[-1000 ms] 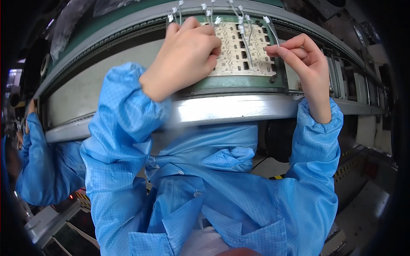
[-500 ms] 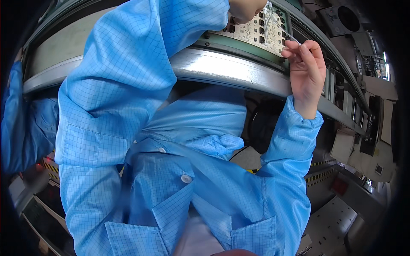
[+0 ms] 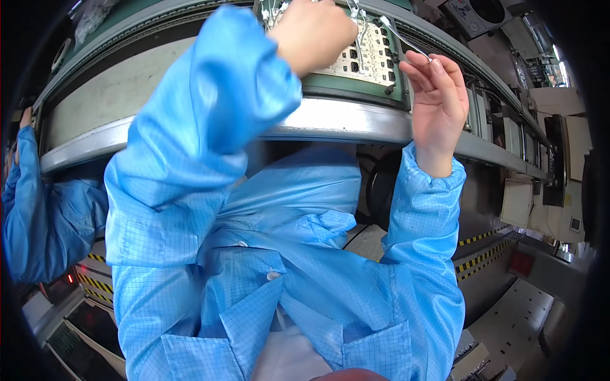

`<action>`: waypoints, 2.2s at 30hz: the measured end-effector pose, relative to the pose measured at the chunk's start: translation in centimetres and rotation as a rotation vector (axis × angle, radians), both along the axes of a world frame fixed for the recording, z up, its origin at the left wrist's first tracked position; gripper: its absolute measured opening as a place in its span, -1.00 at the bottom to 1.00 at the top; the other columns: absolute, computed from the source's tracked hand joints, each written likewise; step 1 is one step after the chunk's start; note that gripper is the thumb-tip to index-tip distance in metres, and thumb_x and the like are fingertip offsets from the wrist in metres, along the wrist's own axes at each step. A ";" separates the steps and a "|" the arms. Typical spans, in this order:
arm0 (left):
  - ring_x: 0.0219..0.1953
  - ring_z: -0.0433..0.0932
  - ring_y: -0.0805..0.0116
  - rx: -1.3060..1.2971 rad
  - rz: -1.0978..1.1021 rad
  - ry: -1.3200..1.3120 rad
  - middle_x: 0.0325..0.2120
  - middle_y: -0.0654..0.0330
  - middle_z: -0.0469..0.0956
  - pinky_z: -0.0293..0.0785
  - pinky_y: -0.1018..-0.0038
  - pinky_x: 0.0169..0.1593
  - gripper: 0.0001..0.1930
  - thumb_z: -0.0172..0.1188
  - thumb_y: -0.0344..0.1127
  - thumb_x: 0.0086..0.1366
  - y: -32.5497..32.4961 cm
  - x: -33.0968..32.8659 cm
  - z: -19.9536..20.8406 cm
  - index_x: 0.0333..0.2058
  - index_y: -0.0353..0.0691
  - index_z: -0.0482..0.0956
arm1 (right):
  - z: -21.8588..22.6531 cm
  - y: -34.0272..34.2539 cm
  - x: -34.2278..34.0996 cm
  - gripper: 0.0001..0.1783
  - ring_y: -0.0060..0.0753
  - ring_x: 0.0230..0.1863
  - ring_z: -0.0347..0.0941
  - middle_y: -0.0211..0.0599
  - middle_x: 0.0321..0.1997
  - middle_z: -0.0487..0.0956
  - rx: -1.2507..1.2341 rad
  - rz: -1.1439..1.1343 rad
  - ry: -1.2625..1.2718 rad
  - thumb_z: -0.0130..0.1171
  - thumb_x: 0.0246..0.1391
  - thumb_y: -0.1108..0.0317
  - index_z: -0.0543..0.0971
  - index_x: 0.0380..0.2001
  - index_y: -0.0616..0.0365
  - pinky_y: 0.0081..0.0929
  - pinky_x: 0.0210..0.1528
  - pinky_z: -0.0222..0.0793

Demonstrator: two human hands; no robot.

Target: Manually inserting electronic components onto a printed circuit board on an assembly line.

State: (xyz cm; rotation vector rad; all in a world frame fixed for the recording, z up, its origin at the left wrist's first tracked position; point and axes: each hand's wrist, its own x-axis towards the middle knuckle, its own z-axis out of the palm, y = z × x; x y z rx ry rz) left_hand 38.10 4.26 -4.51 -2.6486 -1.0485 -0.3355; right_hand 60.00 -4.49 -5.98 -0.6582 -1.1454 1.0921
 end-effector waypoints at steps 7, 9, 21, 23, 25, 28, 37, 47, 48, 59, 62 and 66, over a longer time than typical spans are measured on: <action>-0.08 0.54 0.19 0.053 0.101 -0.170 -0.28 0.21 0.65 0.35 0.13 -0.02 -0.91 0.25 -0.41 0.09 -2.6 -1.0 -1.5 -0.44 -0.15 0.73 | 0.1 1.1 -0.9 -0.79 -0.08 0.02 0.66 0.11 -0.01 0.68 -0.011 -0.115 -0.066 0.07 0.37 0.41 0.55 -0.04 0.28 -0.26 0.20 0.51; -0.04 0.50 0.20 0.172 0.126 -0.248 -0.31 0.31 0.64 0.32 0.13 -0.05 -0.91 0.31 -0.41 0.02 -2.6 -1.3 -3.0 -0.46 -0.09 0.74 | 0.7 1.4 -2.0 -0.81 -0.06 0.05 0.65 0.14 0.00 0.67 0.030 -0.106 -0.156 0.04 0.38 0.45 0.52 -0.04 0.31 -0.24 0.23 0.51; 0.03 0.46 0.11 -0.109 -0.005 -0.169 -0.17 0.29 0.62 0.38 0.19 0.08 -0.80 0.22 -0.38 0.19 -2.7 -3.9 -0.9 -0.25 -0.10 0.78 | 0.0 2.2 -4.1 -0.88 -0.51 -0.17 0.66 -0.11 -0.14 0.72 -0.036 -0.074 -0.100 0.22 0.28 0.50 0.53 -0.16 0.28 -0.59 -0.09 0.53; 0.05 0.46 0.13 0.012 -0.014 -0.013 -0.13 0.27 0.60 0.40 0.21 0.09 -0.79 0.22 -0.41 0.18 -3.7 -3.2 -0.6 -0.24 -0.09 0.78 | -0.1 2.2 -4.2 -0.86 -0.48 -0.14 0.67 -0.12 -0.12 0.73 0.016 -0.142 -0.381 0.21 0.30 0.48 0.52 -0.13 0.29 -0.56 -0.08 0.54; 0.06 0.45 0.13 0.028 -0.012 0.031 -0.10 0.25 0.60 0.42 0.19 0.08 -0.76 0.20 -0.45 0.18 -3.4 -3.1 -0.9 -0.23 -0.07 0.79 | 0.1 2.7 -4.2 -0.84 -0.38 -0.14 0.69 -0.13 -0.17 0.73 0.093 -0.174 -0.517 0.21 0.30 0.46 0.51 -0.13 0.31 -0.54 -0.11 0.55; -0.01 0.50 0.08 -0.256 -0.237 -0.364 -0.12 0.21 0.60 0.42 0.13 0.03 -0.80 0.19 -0.38 0.20 2.1 -7.3 -1.0 -0.26 -0.09 0.77 | -0.2 4.2 -4.9 -0.81 -0.16 -0.21 0.68 -0.02 -0.27 0.69 0.236 -0.178 -0.752 0.24 0.26 0.44 0.51 -0.15 0.32 -0.47 -0.17 0.55; -0.15 0.50 0.20 -0.265 0.019 -0.884 -0.34 0.12 0.52 0.47 0.36 -0.14 -0.84 0.10 -0.55 0.17 1.7 -9.6 0.3 -0.36 -0.32 0.67 | -1.4 4.5 -5.4 -0.90 -0.16 0.00 0.52 -0.29 -0.11 0.64 0.716 -0.226 -1.118 0.22 0.18 0.37 0.64 -0.26 0.08 -0.07 0.29 0.20; -0.21 0.42 0.12 -0.136 -0.187 -0.790 -0.39 0.16 0.50 0.39 0.29 -0.07 -0.90 0.14 -0.49 0.16 1.0 -7.9 -0.1 -0.39 -0.22 0.64 | -0.5 4.2 -3.7 -0.92 -0.29 0.26 0.41 -0.46 0.16 0.60 0.424 -0.198 -1.477 0.37 0.07 0.28 0.78 -0.34 -0.09 0.24 0.50 -0.36; -0.22 0.42 0.12 -0.146 -0.195 -0.778 -0.40 0.15 0.49 0.38 0.28 -0.08 -0.90 0.14 -0.49 0.15 1.3 -7.8 -0.5 -0.39 -0.22 0.63 | -0.5 4.2 -3.7 -0.92 -0.29 0.26 0.41 -0.46 0.16 0.60 0.420 -0.194 -1.482 0.37 0.07 0.28 0.78 -0.34 -0.09 0.24 0.50 -0.36; -0.19 0.41 0.06 0.057 -0.369 -0.875 -0.36 0.18 0.52 0.35 0.21 -0.06 -0.89 0.19 -0.49 0.10 2.1 -7.4 -2.9 -0.39 -0.15 0.63 | 0.2 2.5 -4.7 -0.86 -0.18 0.27 0.39 -0.46 0.16 0.58 0.508 -0.233 -1.535 0.37 0.04 0.39 0.75 -0.30 -0.11 0.36 0.49 -0.29; -0.16 0.42 0.06 0.344 -0.601 -0.924 -0.34 0.19 0.53 0.34 0.21 -0.04 -0.88 0.21 -0.49 0.09 4.2 -6.7 -5.0 -0.39 -0.12 0.64 | -1.0 3.1 -4.5 -0.89 -0.22 0.24 0.42 -0.48 0.10 0.58 0.437 -0.194 -1.488 0.35 0.04 0.42 0.70 -0.32 -0.04 0.34 0.50 -0.30; -0.15 0.44 0.07 -0.125 -0.169 -0.759 -0.34 0.20 0.54 0.35 0.22 0.00 -0.89 0.20 -0.49 0.09 0.7 -6.4 -1.4 -0.39 -0.15 0.64 | -0.7 3.9 -4.2 -0.93 -0.22 0.23 0.39 -0.50 0.06 0.58 0.460 -0.167 -1.427 0.33 0.08 0.38 0.70 -0.34 -0.07 0.27 0.51 -0.34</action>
